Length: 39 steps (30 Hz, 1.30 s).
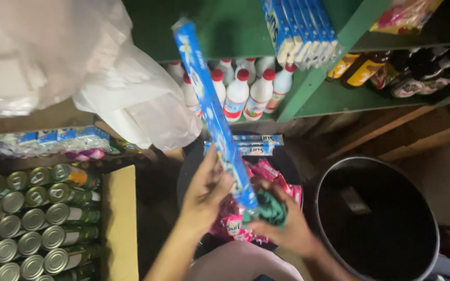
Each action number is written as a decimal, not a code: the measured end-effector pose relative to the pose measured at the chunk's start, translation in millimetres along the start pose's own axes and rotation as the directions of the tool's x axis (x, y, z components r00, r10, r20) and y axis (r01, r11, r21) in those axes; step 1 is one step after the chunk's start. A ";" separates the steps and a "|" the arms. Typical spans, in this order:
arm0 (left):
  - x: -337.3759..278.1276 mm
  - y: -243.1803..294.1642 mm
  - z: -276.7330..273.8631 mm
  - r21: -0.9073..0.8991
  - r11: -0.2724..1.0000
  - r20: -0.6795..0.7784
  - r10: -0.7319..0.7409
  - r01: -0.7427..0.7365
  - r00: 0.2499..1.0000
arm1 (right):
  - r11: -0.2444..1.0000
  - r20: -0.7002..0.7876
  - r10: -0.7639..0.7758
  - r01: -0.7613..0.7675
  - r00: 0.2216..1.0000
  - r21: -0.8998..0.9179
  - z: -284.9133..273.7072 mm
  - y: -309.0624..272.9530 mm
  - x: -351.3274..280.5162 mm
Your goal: Wiping down detergent bars and organizing them on shelves alongside other cleaning products.
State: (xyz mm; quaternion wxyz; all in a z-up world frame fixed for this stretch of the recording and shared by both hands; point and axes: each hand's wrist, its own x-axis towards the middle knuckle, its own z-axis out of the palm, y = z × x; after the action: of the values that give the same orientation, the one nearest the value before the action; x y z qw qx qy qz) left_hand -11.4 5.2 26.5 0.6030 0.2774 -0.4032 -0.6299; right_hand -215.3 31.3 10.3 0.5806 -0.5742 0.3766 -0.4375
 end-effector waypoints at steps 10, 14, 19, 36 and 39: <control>82.8 23.8 53.0 -0.127 0.987 0.159 -0.079 0.100 0.984 | 0.696 -0.260 -0.546 0.259 0.796 -0.670 22.1 -97.3 45.9; 116.5 10.5 42.9 0.244 0.966 0.145 -0.121 0.083 0.982 | 0.654 -0.292 -0.562 0.199 0.774 -0.730 12.1 -106.0 56.9; 134.9 60.7 64.2 0.891 0.447 0.067 0.034 -0.075 0.997 | 0.593 -0.289 -0.594 0.166 0.751 -0.788 7.3 -101.9 67.2; 291.2 37.7 43.4 0.962 -0.184 0.216 0.072 -0.200 0.974 | 0.486 -0.301 -0.675 0.098 0.674 -0.869 -29.6 -89.8 154.6; 303.0 38.6 41.3 0.969 -0.147 0.212 0.081 -0.199 0.974 | 0.418 -0.289 -0.633 0.002 0.718 -0.909 -41.9 -72.9 181.1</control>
State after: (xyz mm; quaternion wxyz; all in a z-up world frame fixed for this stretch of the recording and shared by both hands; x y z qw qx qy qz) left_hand -61.3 -283.6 121.9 0.2369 0.5648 -0.7886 -0.0548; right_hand -199.7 -150.0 92.3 -0.0417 -0.6768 0.5792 -0.4525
